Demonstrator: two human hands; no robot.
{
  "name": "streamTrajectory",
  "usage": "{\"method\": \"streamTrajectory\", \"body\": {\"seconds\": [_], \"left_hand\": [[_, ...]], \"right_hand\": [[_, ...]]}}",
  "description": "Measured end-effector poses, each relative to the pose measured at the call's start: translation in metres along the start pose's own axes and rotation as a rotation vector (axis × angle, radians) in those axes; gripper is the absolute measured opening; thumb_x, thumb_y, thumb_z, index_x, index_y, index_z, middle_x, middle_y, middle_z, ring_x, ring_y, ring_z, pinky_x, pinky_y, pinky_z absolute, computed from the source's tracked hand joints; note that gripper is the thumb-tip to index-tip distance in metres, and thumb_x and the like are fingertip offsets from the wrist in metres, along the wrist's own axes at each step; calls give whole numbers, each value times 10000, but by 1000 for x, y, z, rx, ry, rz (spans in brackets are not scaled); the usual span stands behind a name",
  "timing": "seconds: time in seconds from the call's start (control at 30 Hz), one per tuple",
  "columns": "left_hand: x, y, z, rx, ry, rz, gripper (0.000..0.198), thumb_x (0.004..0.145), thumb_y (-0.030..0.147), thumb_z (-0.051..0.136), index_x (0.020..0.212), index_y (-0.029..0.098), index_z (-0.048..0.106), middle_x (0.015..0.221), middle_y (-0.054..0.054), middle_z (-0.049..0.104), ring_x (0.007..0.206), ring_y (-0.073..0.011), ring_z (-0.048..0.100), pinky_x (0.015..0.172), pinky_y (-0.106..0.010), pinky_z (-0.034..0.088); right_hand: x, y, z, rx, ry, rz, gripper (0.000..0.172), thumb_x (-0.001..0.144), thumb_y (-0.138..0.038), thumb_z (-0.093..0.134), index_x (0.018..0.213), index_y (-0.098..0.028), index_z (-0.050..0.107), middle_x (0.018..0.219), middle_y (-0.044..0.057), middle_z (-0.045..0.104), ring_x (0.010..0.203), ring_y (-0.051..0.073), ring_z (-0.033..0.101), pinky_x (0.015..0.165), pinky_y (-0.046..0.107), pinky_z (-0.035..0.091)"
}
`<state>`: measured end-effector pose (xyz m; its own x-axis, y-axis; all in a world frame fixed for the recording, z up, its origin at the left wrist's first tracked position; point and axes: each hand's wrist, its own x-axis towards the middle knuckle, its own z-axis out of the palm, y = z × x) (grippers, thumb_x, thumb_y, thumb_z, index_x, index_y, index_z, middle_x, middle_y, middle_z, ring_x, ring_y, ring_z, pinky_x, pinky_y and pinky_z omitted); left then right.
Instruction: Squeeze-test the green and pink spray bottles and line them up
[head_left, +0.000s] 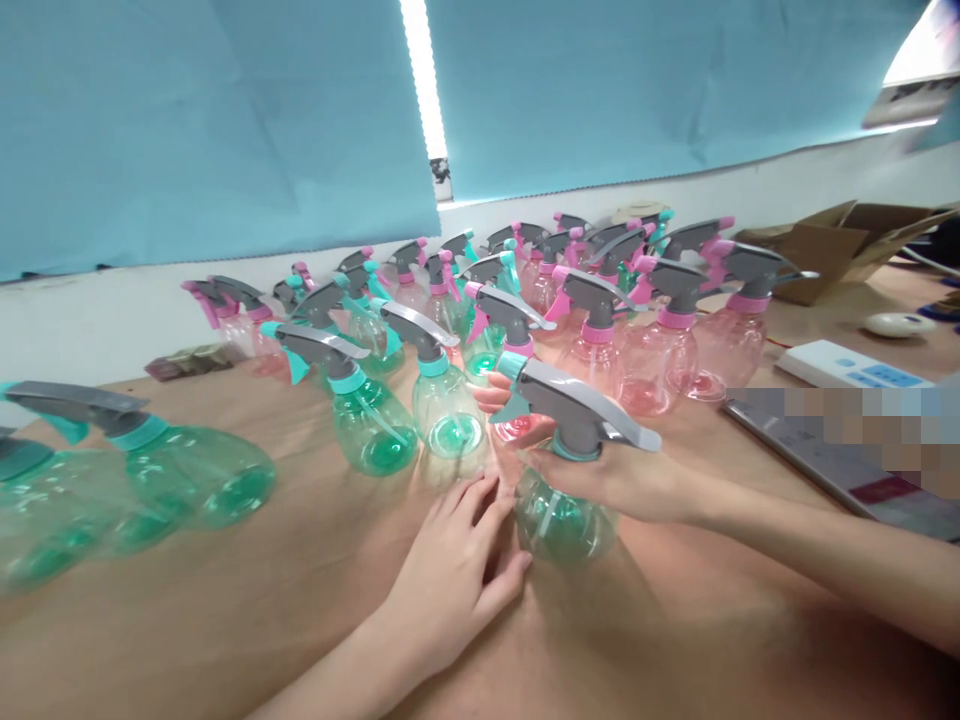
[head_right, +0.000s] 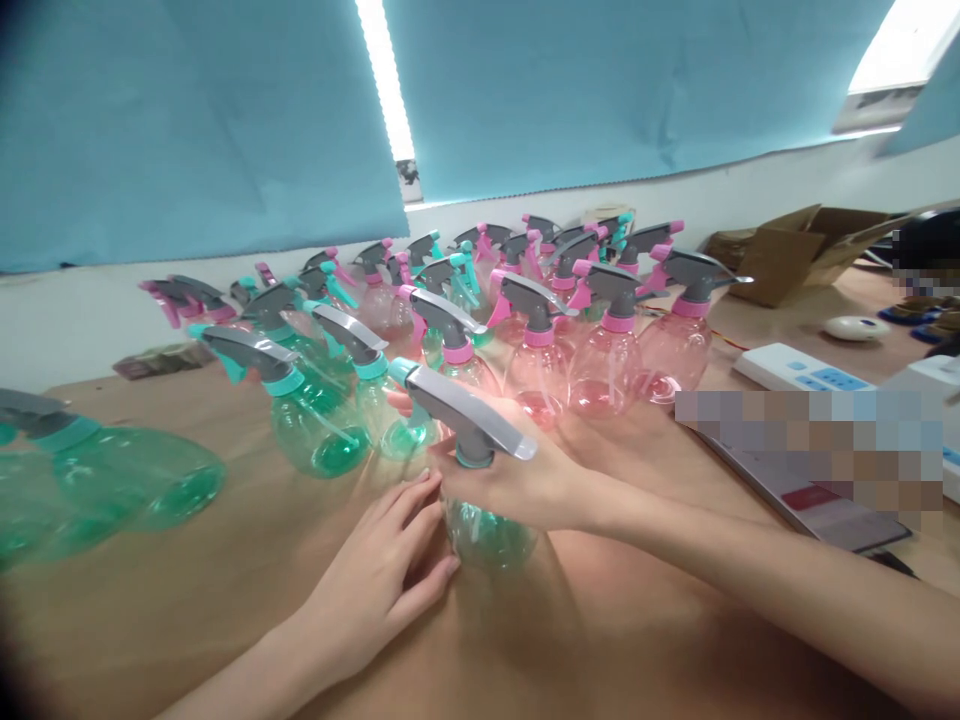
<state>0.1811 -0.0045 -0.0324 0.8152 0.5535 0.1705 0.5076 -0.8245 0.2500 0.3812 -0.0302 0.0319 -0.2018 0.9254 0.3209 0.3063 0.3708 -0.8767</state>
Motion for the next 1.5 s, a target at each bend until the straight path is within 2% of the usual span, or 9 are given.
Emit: {"method": "streamTrajectory", "body": {"seconds": [0.23,0.5,0.67,0.93,1.07,1.17,1.23,1.4,1.5], "left_hand": [[2,1,1,-73,10,2,547,848,319,603,1345,191,411,1370,-140,477,1270,-336,426,1027,-513,378],[2,4,4,-221,45,-40,721,776,377,700,1355,176,321,1326,-157,481,1219,-355,457,997,-540,389],[-13,3,-4,-432,116,-86,762,725,380,755,1328,225,316,1310,-133,474,1193,-349,475,976,-538,415],[-63,-6,-17,-465,386,-221,746,816,392,678,1393,257,225,1372,-114,433,1256,-320,444,1003,-497,411],[-86,-29,-30,-374,439,-329,715,815,464,675,1379,263,283,1324,-118,476,1231,-341,464,973,-525,422],[-104,-52,-40,-248,463,-369,671,820,453,661,1368,285,313,1335,-106,463,1243,-352,444,968,-536,419],[-114,-67,-46,-168,534,-382,699,831,471,642,1394,297,267,1340,-94,448,1237,-342,444,977,-540,409],[-117,-91,-69,187,527,-454,678,818,505,646,1362,237,344,1261,-114,471,1178,-349,458,957,-516,421],[-106,-98,-83,372,501,-443,643,771,524,679,1240,130,483,1184,-172,508,1119,-394,478,938,-533,415]], "right_hand": [[0,-1,0,-24,73,-18,372,779,-139,567,1108,-283,664,901,-3,725,799,178,681,714,308,591],[2,2,7,101,-10,-17,445,818,-209,625,1247,-321,586,1027,3,727,943,192,682,889,384,559],[5,-3,32,108,23,-57,461,822,-196,595,1266,-318,562,1140,26,693,959,180,671,838,370,577],[31,-21,101,-6,70,-99,497,759,-344,686,1230,-243,564,928,16,674,744,162,640,659,318,565],[58,-23,133,14,32,-229,520,709,-434,735,1166,-240,581,821,-19,623,643,127,562,601,293,532],[70,-25,144,-103,2,-368,613,702,-452,748,1234,-238,532,1009,28,636,842,166,603,752,336,538],[71,-25,143,-198,33,-368,670,695,-472,754,1260,-207,512,1156,77,604,1005,202,590,848,365,515],[60,-14,119,-416,186,-242,272,839,-411,628,994,-187,616,984,45,657,638,120,605,634,306,511],[56,-4,104,-566,233,-151,257,855,-353,603,1033,-167,597,1004,66,662,561,114,581,625,321,500]]}}
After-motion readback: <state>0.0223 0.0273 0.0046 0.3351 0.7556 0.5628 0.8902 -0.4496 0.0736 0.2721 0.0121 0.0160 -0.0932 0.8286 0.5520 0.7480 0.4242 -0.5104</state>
